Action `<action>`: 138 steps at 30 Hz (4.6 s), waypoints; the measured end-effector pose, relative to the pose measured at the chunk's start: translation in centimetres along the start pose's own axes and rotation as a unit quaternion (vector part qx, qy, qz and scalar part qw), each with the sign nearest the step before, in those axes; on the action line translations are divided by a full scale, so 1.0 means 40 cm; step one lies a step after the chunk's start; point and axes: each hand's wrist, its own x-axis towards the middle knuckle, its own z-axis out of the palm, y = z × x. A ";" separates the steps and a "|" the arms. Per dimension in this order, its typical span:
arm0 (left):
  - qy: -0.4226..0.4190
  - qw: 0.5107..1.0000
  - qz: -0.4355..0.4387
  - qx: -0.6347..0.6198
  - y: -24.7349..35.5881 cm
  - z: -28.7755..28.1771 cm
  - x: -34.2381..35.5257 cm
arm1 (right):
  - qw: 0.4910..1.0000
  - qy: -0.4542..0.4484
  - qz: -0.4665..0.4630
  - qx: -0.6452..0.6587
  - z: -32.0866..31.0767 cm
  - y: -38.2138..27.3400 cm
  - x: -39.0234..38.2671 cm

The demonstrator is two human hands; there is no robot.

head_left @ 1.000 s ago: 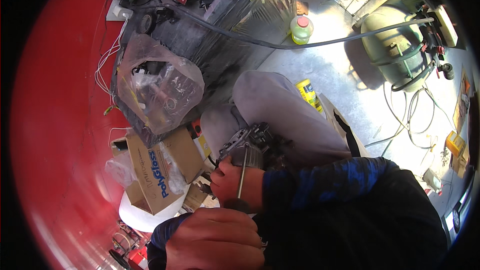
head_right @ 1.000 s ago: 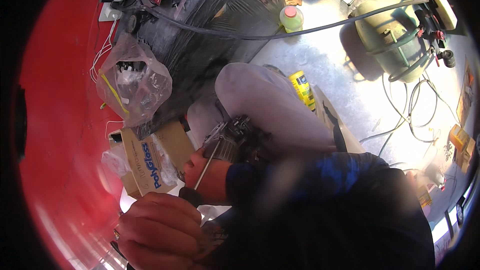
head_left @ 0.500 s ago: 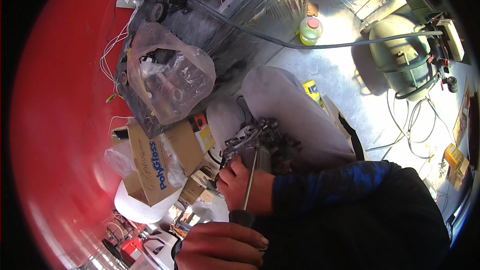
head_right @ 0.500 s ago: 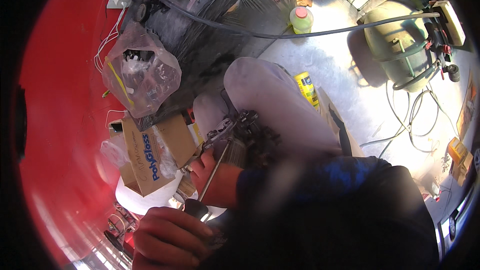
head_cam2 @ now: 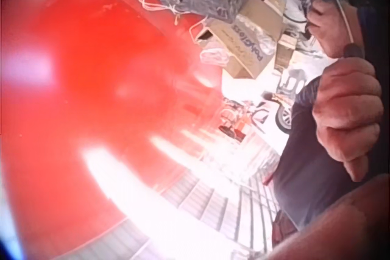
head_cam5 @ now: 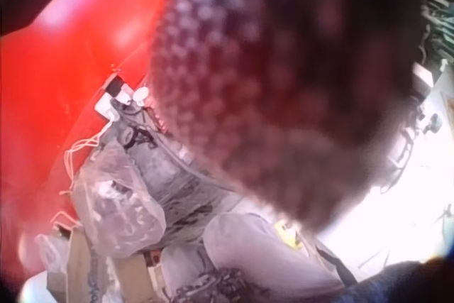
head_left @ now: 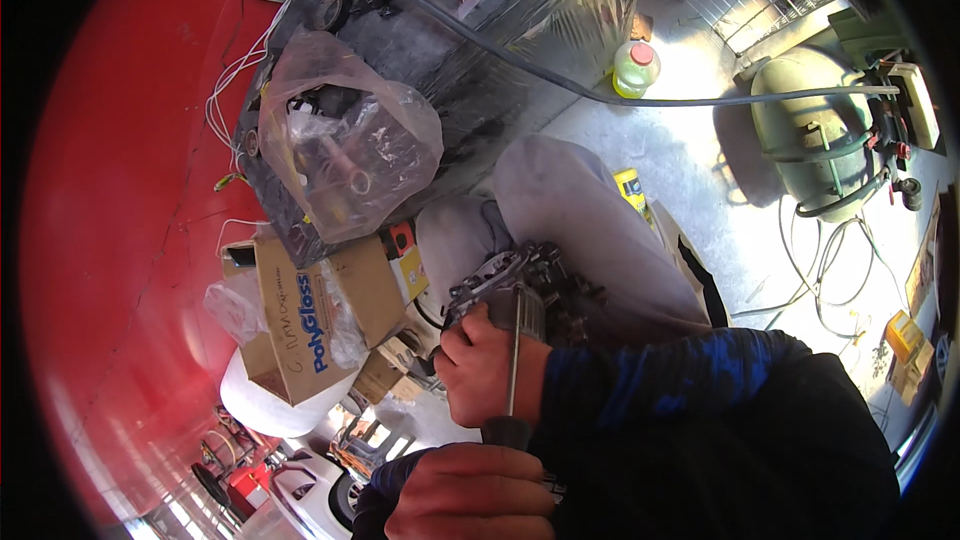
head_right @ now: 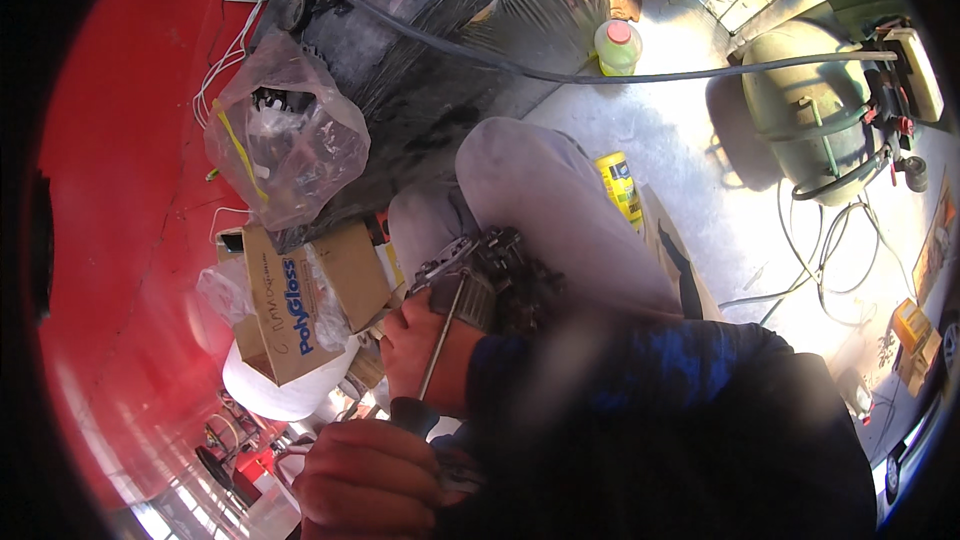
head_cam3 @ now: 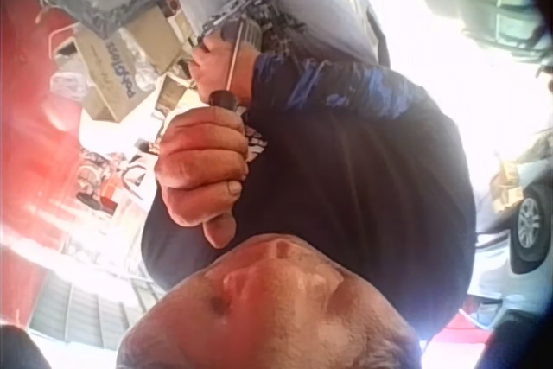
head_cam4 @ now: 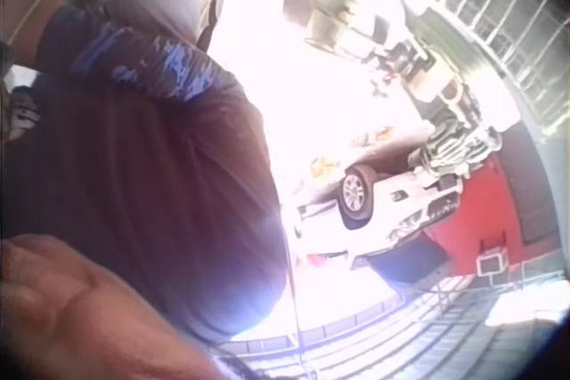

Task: The person is assembling and adjusting components of a carburetor, including inserting a spring and tightening screws.

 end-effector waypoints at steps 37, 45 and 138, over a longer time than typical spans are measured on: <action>0.363 0.929 0.042 -0.055 0.199 -0.193 -0.065 | 0.982 -0.141 -0.099 -0.081 -0.053 -0.047 -0.052; 0.472 0.880 0.025 -0.039 0.245 -0.152 -0.260 | 0.991 -0.107 0.035 0.077 -0.085 0.039 -0.041; 0.512 0.853 0.000 0.100 0.095 0.020 -0.160 | 0.979 -0.064 0.102 0.165 -0.040 0.067 0.014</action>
